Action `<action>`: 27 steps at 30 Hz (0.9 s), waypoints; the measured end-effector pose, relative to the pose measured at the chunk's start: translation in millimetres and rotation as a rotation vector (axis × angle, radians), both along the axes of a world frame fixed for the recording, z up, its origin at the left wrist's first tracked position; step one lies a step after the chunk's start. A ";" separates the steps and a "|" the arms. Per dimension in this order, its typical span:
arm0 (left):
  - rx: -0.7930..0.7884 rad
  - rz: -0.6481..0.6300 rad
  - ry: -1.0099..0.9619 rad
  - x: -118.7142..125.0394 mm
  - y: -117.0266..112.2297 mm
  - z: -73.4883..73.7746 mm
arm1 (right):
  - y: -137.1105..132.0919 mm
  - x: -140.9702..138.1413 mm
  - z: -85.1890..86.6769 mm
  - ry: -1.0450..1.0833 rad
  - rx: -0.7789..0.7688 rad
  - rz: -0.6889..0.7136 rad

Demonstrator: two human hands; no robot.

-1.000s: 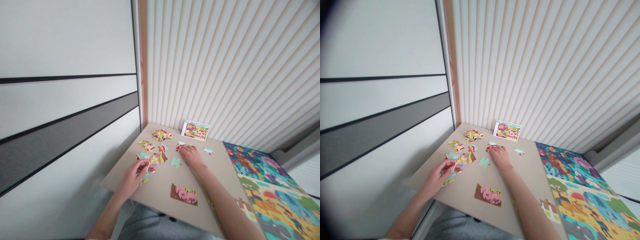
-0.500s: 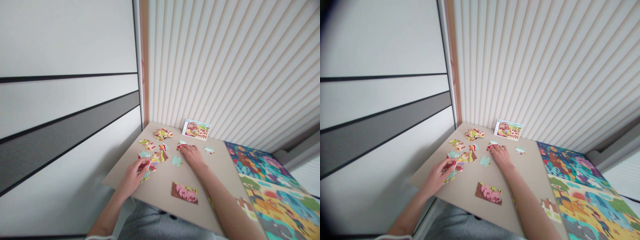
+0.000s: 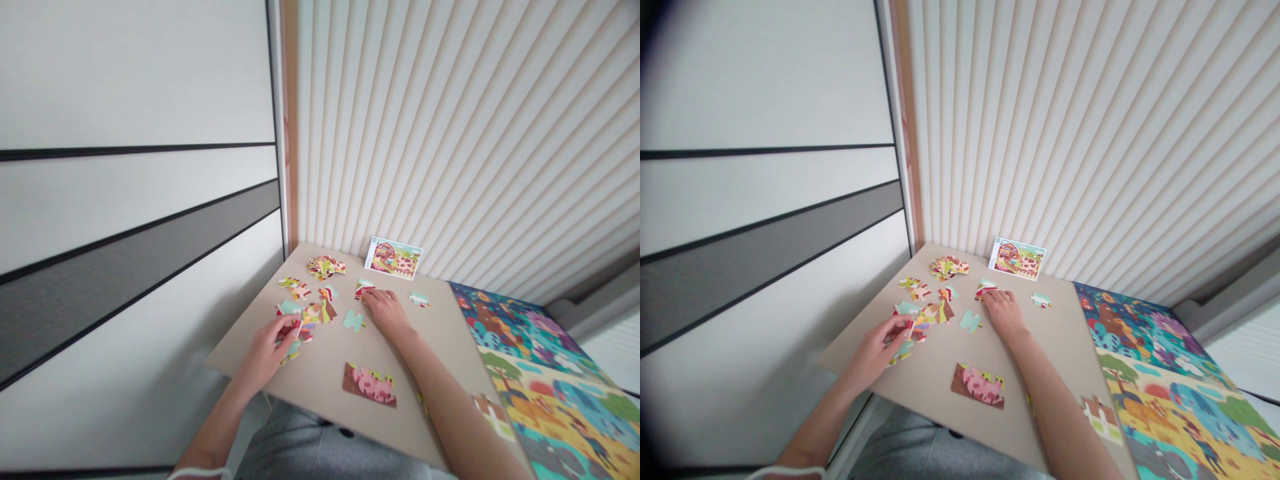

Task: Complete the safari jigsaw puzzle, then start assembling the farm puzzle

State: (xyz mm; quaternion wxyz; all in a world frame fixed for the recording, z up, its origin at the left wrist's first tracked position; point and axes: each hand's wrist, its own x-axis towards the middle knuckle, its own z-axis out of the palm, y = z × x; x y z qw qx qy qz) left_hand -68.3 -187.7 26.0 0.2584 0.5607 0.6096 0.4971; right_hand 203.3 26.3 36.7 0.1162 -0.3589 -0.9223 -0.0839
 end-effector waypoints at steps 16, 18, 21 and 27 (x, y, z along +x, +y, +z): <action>-0.002 0.001 0.016 -0.9 1.1 -1.3 | 1.4 -6.2 4.8 -0.047 -0.093 0.004; 0.000 0.002 0.022 -0.8 0.8 -0.3 | 0.1 -8.2 6.1 -0.070 -0.091 0.018; 0.006 0.003 0.045 -0.3 -0.2 1.7 | -0.9 -9.1 7.2 -0.071 -0.089 0.004; 0.010 0.019 0.152 -0.4 0.1 0.9 | 5.1 -0.9 10.2 -0.008 -0.163 0.025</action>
